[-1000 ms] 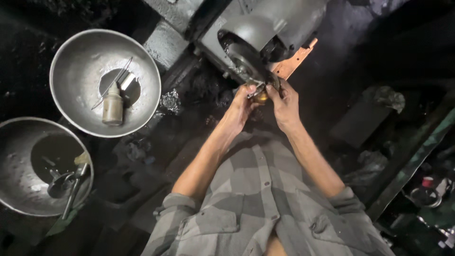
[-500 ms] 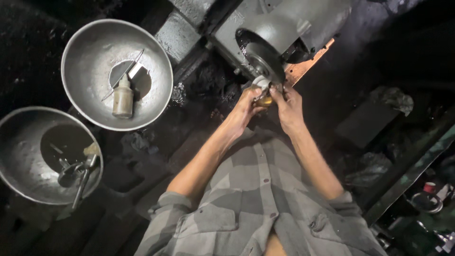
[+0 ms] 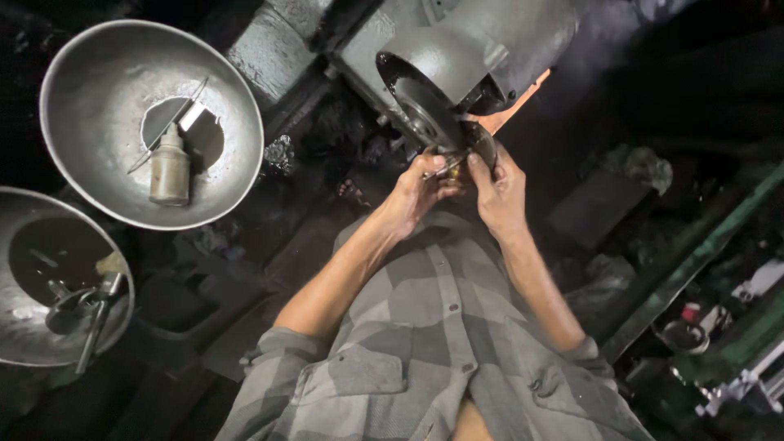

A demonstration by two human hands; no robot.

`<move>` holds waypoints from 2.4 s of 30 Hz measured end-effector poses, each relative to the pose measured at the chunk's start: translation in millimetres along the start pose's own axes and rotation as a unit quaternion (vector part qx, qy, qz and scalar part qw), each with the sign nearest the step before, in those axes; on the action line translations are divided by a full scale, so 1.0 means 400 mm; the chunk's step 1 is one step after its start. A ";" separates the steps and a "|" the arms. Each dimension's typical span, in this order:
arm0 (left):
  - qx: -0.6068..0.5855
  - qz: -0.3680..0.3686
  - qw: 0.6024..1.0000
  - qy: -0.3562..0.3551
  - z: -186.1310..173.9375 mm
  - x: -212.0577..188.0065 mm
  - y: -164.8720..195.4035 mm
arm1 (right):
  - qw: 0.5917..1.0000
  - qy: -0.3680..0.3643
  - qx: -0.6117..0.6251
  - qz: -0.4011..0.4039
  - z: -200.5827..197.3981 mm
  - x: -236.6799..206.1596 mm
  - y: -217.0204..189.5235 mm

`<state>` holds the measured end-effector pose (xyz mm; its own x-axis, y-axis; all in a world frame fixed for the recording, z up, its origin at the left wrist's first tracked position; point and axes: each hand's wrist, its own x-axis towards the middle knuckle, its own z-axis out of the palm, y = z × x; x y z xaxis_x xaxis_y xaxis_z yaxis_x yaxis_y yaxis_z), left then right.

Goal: The person holds small metal components against a spinning bench grinder to grind and smooth their edges, repeatedly dipping the parts into water-filled bowls to cool and rinse them, then returns each part to the grinder. The person works through several parts one at a time at the workstation.

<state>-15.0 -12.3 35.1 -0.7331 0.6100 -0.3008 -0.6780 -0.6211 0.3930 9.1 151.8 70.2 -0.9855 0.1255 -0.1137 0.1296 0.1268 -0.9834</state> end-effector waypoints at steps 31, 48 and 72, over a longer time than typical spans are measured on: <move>0.206 -0.054 0.975 0.069 -0.047 -0.067 0.021 | 0.984 -0.140 -0.075 0.078 0.001 0.047 0.022; 0.048 -0.031 0.998 0.032 -0.017 -0.002 -0.001 | 0.996 0.037 0.077 -0.003 0.033 -0.012 0.043; 0.048 -0.044 0.997 0.036 0.009 -0.017 0.029 | 0.995 -0.033 0.087 0.046 -0.002 0.007 -0.006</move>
<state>-17.6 -21.8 44.6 -0.6745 0.6213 -0.3987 -0.7350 -0.5145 0.4416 6.0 152.5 72.2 -0.9760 0.0636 -0.2084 0.2050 -0.0554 -0.9772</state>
